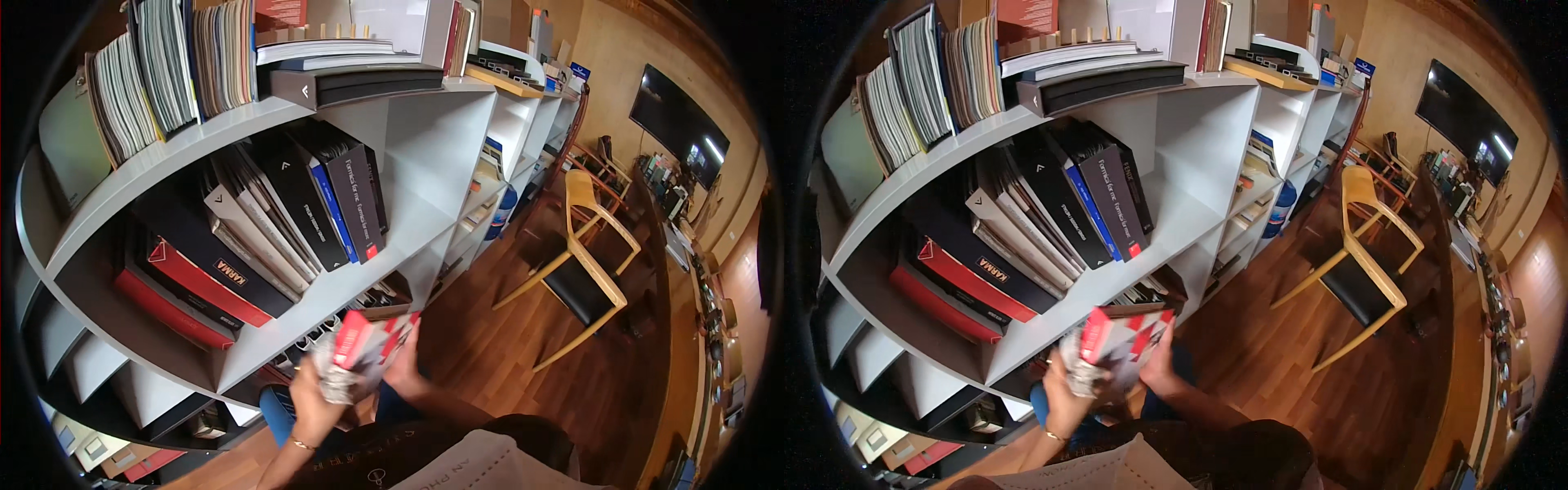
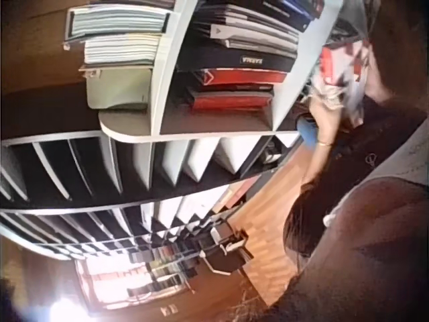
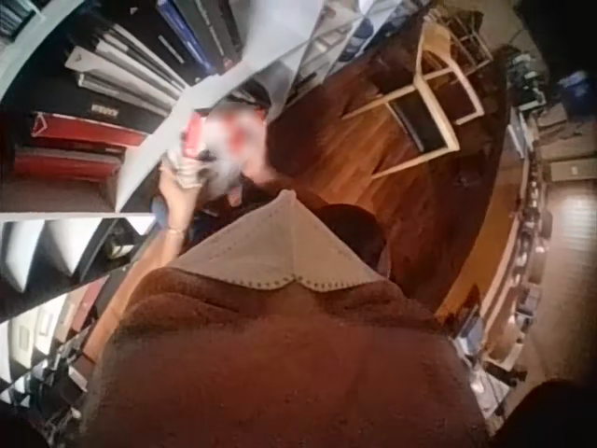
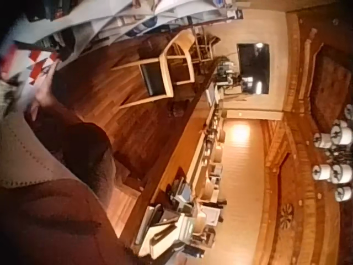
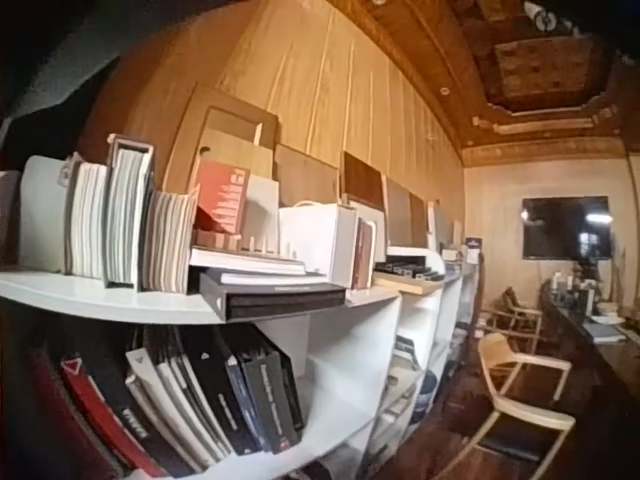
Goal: Wiping down shelves and cleaning books with a cloth in an office or storage area.
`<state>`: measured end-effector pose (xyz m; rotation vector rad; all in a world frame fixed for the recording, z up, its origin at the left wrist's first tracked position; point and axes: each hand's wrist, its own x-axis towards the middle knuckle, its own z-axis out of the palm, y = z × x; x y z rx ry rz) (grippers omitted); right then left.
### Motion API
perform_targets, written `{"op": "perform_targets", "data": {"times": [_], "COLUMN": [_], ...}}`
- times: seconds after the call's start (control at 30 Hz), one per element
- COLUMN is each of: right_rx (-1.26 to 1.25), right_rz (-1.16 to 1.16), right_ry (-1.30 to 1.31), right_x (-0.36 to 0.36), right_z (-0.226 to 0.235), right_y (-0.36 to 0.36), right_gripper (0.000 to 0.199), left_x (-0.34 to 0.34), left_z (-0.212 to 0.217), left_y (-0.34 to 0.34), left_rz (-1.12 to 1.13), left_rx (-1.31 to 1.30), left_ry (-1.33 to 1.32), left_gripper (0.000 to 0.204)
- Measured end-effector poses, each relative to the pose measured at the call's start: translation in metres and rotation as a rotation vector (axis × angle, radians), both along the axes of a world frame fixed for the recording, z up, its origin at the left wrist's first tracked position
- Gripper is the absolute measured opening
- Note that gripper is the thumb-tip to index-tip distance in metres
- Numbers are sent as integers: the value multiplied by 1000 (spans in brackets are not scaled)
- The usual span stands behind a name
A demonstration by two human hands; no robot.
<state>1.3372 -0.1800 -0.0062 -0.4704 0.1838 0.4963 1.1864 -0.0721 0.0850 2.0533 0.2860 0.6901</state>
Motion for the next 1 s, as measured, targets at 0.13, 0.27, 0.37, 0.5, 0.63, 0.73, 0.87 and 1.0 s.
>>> {"op": "perform_targets", "data": {"times": [0.13, 0.27, 0.37, 0.5, 0.63, 0.73, 0.87, 1.0], "right_rx": [416, 640, 793, 756, 1064, 564, -168, -383], "right_rz": [289, 475, 627, 694, 861, 953, 983, 1006], "right_ry": [-480, -689, -797, -776, -754, -1000, -1293, -1110], "right_x": [56, 63, 66, 30, 51, 8, -34, -58], "right_z": [-107, -45, -36, 10, -15, 4, 41, 65], "right_y": [-13, -1, 22, 30, 66, 35, -32, -65], "right_gripper": [34, 35, 37, 58, 61, 55, 51, 52], "left_x": [8, -4, -7, 2, 12, 4, 14, 28], "left_z": [15, -38, -128, -97, -101, -97, -92, -67], "left_y": [-19, 6, 4, -21, -29, -13, 15, 37], "left_rz": [-351, -459, -281, -330, -352, -247, -198, -394], "left_rx": [196, 158, 165, -1765, -1791, -1775, -1710, -1701], "left_ry": [-73, -14, 161, 144, -150, -310, -429, -640], "left_gripper": [62, 55, 49, 58, 64, 65, 59, 58]}}
